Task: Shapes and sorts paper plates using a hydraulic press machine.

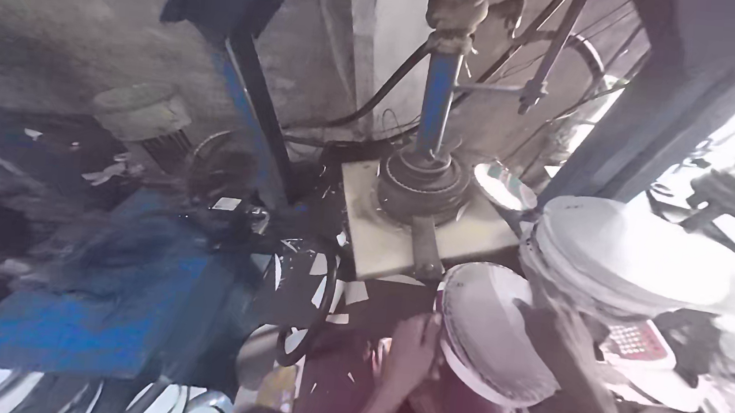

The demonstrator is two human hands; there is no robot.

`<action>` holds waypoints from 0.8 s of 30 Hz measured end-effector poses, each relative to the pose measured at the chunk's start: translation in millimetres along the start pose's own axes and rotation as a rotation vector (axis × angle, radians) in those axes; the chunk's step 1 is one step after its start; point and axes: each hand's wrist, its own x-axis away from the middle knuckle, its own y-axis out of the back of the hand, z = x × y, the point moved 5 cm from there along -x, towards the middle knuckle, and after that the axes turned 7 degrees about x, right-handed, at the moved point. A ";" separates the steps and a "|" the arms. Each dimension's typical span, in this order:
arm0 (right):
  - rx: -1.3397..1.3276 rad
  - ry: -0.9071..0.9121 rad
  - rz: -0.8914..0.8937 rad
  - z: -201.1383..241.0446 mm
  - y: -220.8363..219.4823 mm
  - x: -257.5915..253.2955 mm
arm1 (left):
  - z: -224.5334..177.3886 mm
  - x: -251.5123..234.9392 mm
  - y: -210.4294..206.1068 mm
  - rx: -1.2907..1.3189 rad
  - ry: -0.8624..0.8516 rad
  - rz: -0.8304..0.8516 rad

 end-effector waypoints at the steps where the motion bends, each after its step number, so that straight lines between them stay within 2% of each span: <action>1: -0.011 -0.045 0.056 -2.4 -2.8 -1.6 | -5.5 -6.6 -3.8 0.000 0.021 0.016; 5: -0.026 -0.123 0.133 -7.5 -8.3 -7.2 | -18.8 -15.2 -7.7 -0.106 0.005 0.019; 7: -0.010 -0.094 0.124 -9.7 -14.5 -10.0 | -12.7 -12.3 -4.9 -0.025 -0.038 -0.009; 8: -0.026 -0.080 0.131 -10.0 -15.7 -9.9 | -7.9 -8.6 -1.9 0.152 -0.104 -0.041; 9: -0.064 -0.051 0.088 -13.2 -19.2 -11.2 | -5.2 -2.5 3.7 0.450 -0.196 -0.051; 11: -0.113 -0.009 0.031 -17.5 -22.9 -13.6 | -8.3 17.9 33.0 1.020 -0.382 0.032; 12: -0.110 -0.006 0.052 -18.9 -23.7 -13.7 | -9.2 31.4 54.8 1.138 -0.462 0.112; 14: -0.065 -0.034 0.148 -16.2 -19.6 -12.5 | -8.3 62.3 93.1 0.951 -0.634 0.269; 15: -0.066 -0.036 0.154 -12.4 -14.2 -10.8 | -0.8 74.2 102.8 0.752 -0.628 0.268; 16: -0.103 -0.013 0.093 -12.1 -10.7 -8.0 | 10.0 81.1 103.7 0.531 -0.536 0.221; 18: -0.205 0.066 -0.114 -16.9 -5.1 1.7 | 34.7 79.9 84.3 0.042 -0.241 0.075; 19: -0.246 0.114 -0.242 -17.4 0.0 7.9 | 43.6 74.4 68.2 -0.178 -0.067 0.042; 21: -0.306 0.184 -0.403 -10.6 14.3 25.4 | 59.0 56.9 32.8 -0.438 0.196 0.064; 22: -0.314 0.221 -0.442 -4.9 21.3 36.1 | 77.4 43.7 19.1 -0.569 0.223 0.052; 24: -0.353 0.270 -0.354 8.7 39.2 59.9 | 106.0 12.7 4.6 -0.747 0.127 0.031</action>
